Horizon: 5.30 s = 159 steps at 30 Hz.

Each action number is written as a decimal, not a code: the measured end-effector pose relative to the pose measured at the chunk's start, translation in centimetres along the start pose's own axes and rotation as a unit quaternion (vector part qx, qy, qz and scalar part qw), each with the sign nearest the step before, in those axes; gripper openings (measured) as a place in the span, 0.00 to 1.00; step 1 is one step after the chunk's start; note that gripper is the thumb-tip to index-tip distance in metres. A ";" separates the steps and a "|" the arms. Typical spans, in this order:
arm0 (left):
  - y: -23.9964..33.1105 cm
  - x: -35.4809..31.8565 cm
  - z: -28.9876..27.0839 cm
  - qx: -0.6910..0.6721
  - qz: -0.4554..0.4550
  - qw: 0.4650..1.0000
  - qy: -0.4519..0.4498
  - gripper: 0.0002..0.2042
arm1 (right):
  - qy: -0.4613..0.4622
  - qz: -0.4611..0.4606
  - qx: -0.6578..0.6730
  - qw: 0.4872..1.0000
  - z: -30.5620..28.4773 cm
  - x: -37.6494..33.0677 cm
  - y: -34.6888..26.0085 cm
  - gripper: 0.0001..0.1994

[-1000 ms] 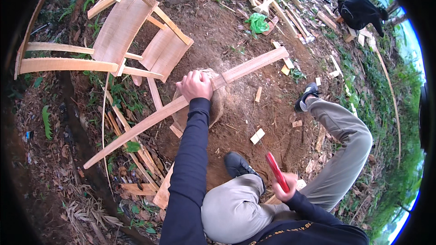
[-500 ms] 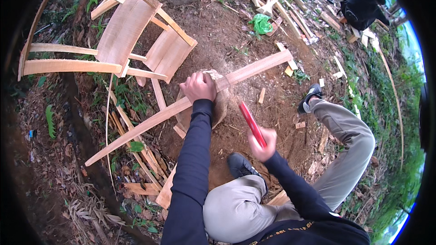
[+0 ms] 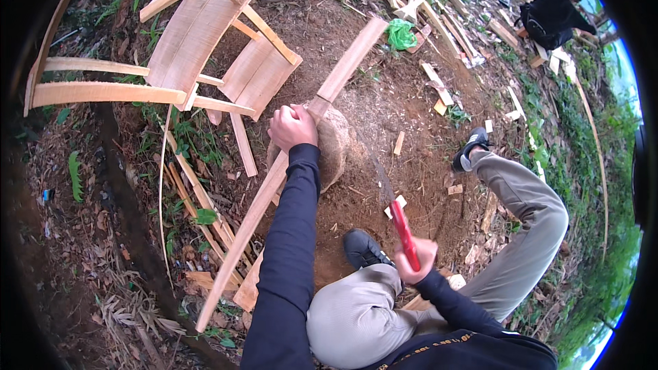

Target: The person uses a red hand saw to cut a long wooden plank resting on a tree stump. They hold the wood steady with their left hand while sawing with their right hand. After cutting a section, they pick up the cut piece and place it on the ground next to a wooden chair frame.

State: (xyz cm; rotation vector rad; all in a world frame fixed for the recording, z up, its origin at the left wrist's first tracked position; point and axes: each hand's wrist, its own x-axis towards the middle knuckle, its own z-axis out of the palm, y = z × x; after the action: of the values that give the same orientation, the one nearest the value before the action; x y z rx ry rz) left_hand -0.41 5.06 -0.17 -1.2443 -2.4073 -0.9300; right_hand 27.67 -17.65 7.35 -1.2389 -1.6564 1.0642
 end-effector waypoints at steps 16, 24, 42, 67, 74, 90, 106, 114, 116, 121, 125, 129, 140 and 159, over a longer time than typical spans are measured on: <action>1.3 -0.9 0.1 -0.018 0.134 0.990 -0.035 0.14 | -0.009 0.039 -0.002 0.999 -3.1 -5.4 -0.3 0.01; 1.7 -1.2 -0.2 -0.084 0.145 0.983 -0.073 0.14 | 0.016 0.003 0.039 0.999 -1.9 -2.9 0.6 0.01; 1.3 -0.9 -0.5 -0.054 0.151 0.984 -0.075 0.13 | -0.017 0.014 -0.022 1.000 -2.2 -3.7 -0.1 0.02; 1.3 -0.9 -0.3 -0.062 0.179 0.981 -0.037 0.14 | 0.050 -0.009 0.026 0.998 4.0 8.4 1.0 0.03; 1.0 -0.9 -0.4 -0.040 0.163 0.985 -0.029 0.14 | 0.041 0.016 0.035 0.998 4.2 6.1 1.0 0.03; 2.1 -1.1 -0.4 -0.038 0.148 0.987 -0.041 0.12 | 0.091 -0.042 0.050 0.994 6.1 14.9 1.1 0.06; 1.1 -0.8 -0.5 -0.060 0.174 0.983 -0.024 0.12 | 0.032 -0.023 0.026 0.999 3.8 9.0 1.4 0.04; 1.4 -0.9 -0.5 -0.027 0.166 0.985 -0.038 0.13 | 0.049 0.012 0.062 0.997 3.0 5.7 0.8 0.08; 1.0 -0.6 -0.4 -0.018 0.179 0.983 -0.033 0.13 | 0.008 0.024 0.014 1.000 0.5 0.4 0.1 0.02; 1.4 -0.9 0.1 -0.035 0.183 0.982 -0.023 0.14 | -0.010 0.023 -0.006 1.000 -1.7 -3.8 0.1 0.02; 1.8 0.2 0.1 -0.001 0.110 0.993 -0.043 0.11 | -0.014 -0.037 0.012 0.999 2.4 -0.2 -0.2 0.02; 0.4 0.2 0.5 0.006 0.037 0.999 -0.033 0.12 | 0.041 -0.031 0.016 0.999 2.2 3.4 1.0 0.01; 2.1 -0.4 -0.3 -0.057 0.157 0.985 -0.044 0.17 | -0.055 0.005 0.000 0.998 -3.7 0.4 0.8 0.01; 1.8 -0.5 0.0 -0.102 0.182 0.978 -0.014 0.21 | -0.041 -0.020 -0.028 0.999 -3.4 -1.4 2.5 0.01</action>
State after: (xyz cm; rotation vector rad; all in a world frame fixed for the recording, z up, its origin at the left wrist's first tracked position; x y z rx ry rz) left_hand 1.30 5.51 0.36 -1.7090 -2.0388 -1.0657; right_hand 31.89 -18.07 5.96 -1.2069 -1.7770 1.0646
